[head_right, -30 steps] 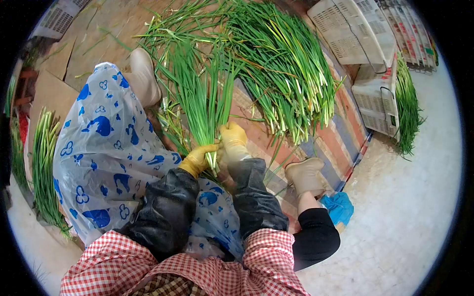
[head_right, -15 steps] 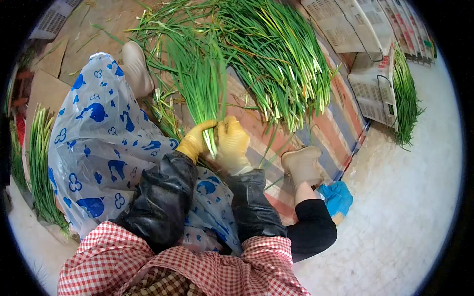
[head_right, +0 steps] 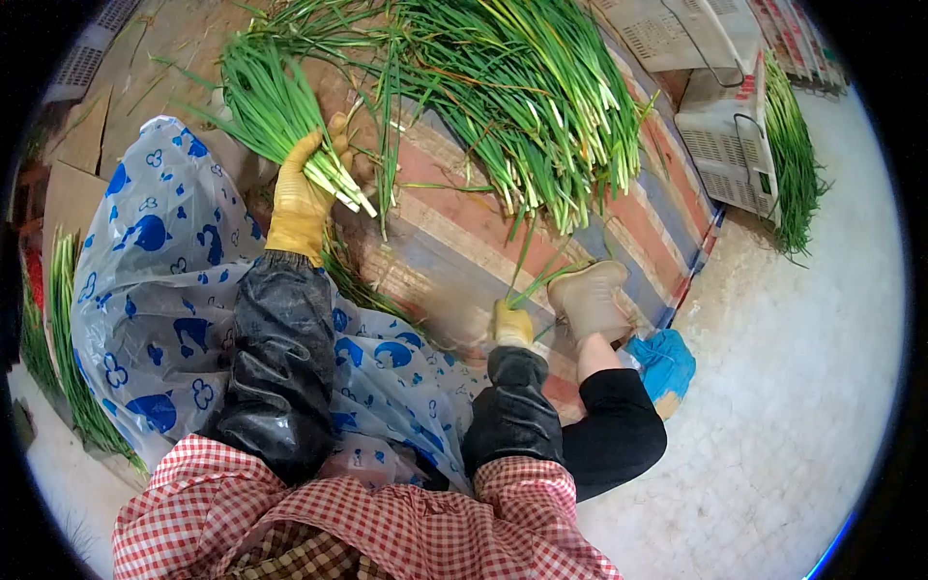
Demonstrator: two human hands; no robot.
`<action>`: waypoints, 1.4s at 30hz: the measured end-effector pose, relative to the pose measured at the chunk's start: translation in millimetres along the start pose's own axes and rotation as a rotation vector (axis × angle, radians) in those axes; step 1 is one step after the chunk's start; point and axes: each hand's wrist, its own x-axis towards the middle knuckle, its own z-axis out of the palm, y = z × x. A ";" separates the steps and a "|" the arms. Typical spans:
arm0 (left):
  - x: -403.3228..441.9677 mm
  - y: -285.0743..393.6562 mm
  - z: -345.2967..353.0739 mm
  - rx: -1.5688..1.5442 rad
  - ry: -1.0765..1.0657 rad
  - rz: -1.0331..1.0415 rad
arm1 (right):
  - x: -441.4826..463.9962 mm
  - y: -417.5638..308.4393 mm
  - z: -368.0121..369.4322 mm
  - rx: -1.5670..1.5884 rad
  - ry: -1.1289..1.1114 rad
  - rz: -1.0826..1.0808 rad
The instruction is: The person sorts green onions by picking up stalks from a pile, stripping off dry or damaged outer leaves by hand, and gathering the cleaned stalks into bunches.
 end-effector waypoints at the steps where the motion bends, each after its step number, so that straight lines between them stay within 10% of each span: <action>1: 2.9 -4.7 -13.3 0.004 0.013 -0.005 | -32.8 -24.1 -16.7 -0.156 -0.039 -0.064; 5: 11.0 -34.9 -63.8 0.142 0.205 -0.086 | -99.4 -146.7 -10.9 -0.050 0.147 -0.718; 15: 3.0 -46.4 -73.3 0.273 0.481 -0.115 | -59.9 -276.8 30.7 -0.107 0.064 -0.622; 25: -1.4 -51.5 -73.8 0.456 0.611 -0.232 | -23.0 -207.9 4.5 1.045 -0.241 -0.272; 32: 0.1 -54.4 -68.8 0.420 0.653 -0.144 | -91.4 -179.7 -38.8 0.601 -0.733 -0.416; 34: 5.3 -53.1 -69.6 0.355 0.610 -0.106 | -105.1 -156.2 -61.3 -0.378 -0.329 -1.076; 35: 6.7 -51.8 -65.2 0.351 0.606 -0.106 | -81.3 -120.0 -39.6 -0.537 -0.402 -0.857; 36: 6.8 -50.6 -60.1 0.327 0.604 -0.056 | -59.5 -70.7 -17.9 -0.710 -0.303 -1.194; 42: 8.0 -47.1 -57.1 0.329 0.596 0.009 | -60.4 -46.4 -29.2 -1.108 -0.324 -0.824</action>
